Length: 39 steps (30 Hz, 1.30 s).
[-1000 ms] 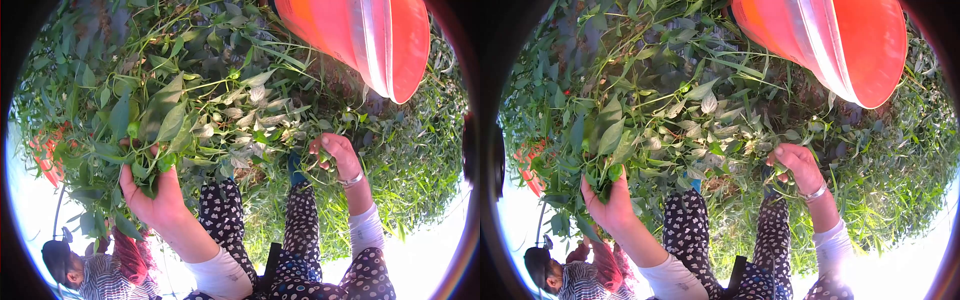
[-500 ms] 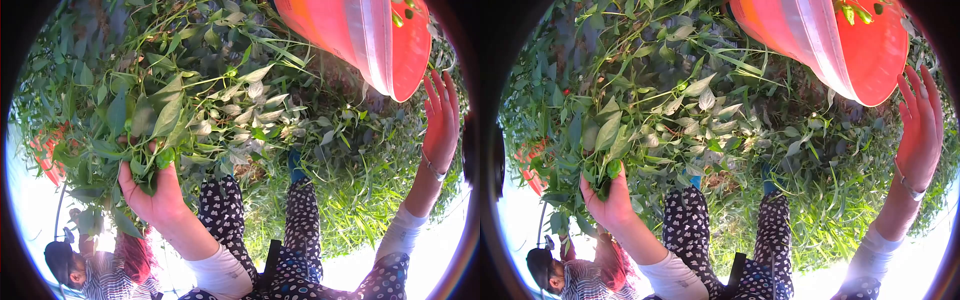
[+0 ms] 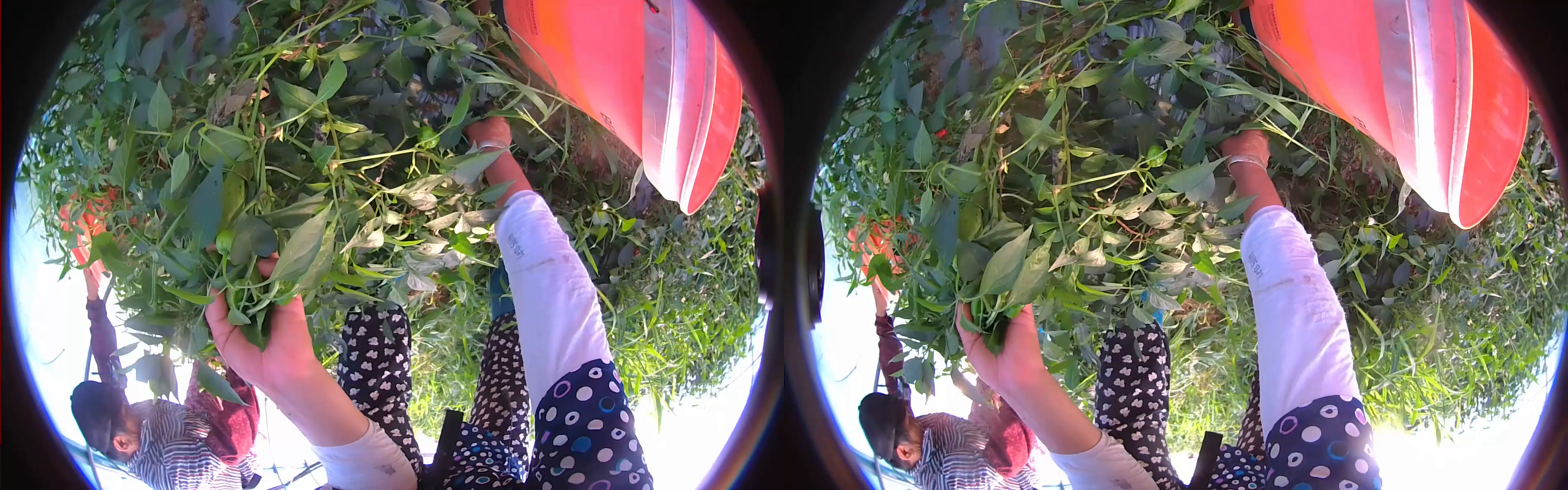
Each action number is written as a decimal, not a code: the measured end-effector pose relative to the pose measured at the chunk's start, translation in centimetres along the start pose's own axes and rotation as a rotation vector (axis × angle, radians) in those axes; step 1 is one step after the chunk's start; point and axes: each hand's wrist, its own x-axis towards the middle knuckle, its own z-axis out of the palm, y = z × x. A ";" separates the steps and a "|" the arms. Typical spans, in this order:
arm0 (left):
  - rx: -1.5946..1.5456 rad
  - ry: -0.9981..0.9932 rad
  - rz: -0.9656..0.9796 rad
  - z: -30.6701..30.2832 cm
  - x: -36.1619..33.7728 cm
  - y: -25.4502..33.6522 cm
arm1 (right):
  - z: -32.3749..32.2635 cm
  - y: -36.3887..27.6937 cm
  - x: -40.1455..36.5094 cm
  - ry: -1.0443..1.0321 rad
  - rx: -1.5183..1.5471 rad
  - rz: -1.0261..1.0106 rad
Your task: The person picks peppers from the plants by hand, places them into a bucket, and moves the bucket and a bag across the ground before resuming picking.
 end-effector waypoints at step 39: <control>0.035 -0.090 -0.098 0.1 -0.8 -1.3 | -10.2 7.6 -18.8 -0.403 0.775 -0.235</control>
